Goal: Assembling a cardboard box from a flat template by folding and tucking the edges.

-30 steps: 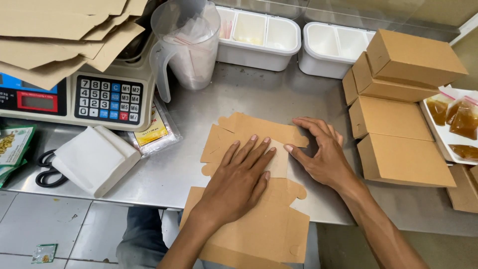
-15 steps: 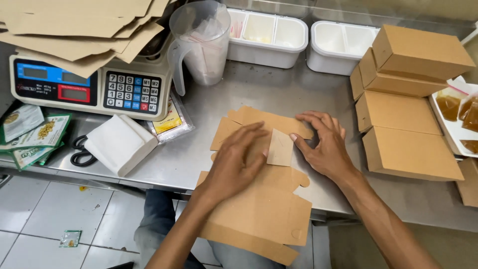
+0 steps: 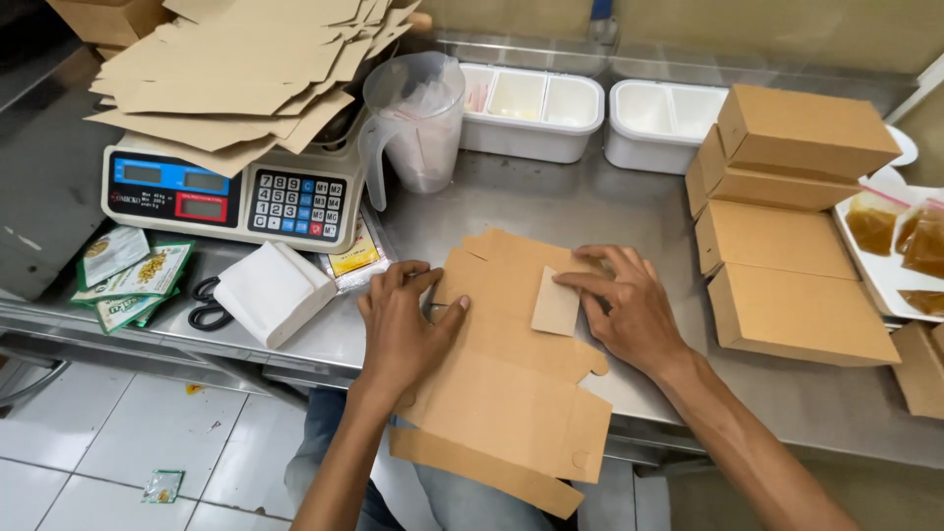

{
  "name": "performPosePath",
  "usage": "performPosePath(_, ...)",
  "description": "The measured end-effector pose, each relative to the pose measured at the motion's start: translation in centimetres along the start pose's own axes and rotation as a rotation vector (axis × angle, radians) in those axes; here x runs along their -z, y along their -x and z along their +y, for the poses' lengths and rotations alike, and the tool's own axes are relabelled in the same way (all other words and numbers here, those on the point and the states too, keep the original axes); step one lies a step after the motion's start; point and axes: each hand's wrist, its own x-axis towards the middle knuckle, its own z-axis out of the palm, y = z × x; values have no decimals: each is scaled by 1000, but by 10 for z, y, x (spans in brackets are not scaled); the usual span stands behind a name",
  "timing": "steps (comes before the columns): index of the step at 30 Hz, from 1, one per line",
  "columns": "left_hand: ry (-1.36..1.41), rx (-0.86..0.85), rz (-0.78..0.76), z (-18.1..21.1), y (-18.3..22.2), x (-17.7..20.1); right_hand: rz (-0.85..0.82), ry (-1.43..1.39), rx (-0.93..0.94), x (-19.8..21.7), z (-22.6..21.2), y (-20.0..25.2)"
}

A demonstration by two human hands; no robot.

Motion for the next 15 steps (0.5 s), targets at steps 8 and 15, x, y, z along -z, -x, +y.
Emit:
performPosePath(8, 306, 24, -15, 0, 1, -14, -43, -69, 56, 6, -8, -7)
performPosePath(15, 160, -251, -169, 29, 22, -1, -169, -149, 103, 9, -19, -31)
